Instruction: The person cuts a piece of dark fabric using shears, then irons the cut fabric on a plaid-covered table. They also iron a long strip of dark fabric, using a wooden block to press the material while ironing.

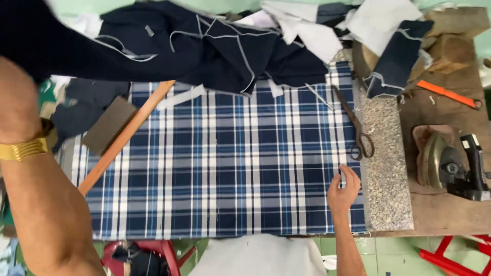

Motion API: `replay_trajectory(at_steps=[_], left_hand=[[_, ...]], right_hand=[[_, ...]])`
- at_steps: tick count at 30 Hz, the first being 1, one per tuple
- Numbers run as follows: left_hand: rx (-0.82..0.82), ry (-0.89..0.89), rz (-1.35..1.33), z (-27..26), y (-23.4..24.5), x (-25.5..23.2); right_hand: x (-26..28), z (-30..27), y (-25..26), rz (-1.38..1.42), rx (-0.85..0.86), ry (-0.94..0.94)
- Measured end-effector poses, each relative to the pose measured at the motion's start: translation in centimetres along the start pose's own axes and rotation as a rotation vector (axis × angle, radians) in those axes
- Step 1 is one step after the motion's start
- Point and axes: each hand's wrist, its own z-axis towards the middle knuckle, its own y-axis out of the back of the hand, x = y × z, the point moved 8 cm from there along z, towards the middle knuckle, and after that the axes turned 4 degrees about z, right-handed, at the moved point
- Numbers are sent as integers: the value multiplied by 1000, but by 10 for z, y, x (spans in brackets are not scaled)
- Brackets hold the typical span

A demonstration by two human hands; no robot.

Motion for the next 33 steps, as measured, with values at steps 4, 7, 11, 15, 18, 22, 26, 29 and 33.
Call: replay_trajectory(at_steps=[4,7,11,15,18,22,26,29,33], left_hand=[[391,-431,288,-31,-46,-145],[504,-624,167,-137,-127,-231],[933,-477,44,-336,-173,-237],[1083,-119,28,-445,-144,-198],[1005,187,196,-471,-91,-162],[810,436,541,-477,-3,-125],[731,531,695,-462,51,-102],[648,523,747,-438,76,-68],[549,626,944,-417,110,24]], right_hand=[[27,14,-9,167,18,-8],[31,17,-16,287,73,-56],[21,13,-11,283,134,-58],[-13,7,10,325,178,-65],[-38,4,11,324,239,-82],[-18,7,-16,348,333,-38],[58,13,-59,409,451,-19],[113,13,-70,159,634,-179],[89,3,-116,-12,761,-140]])
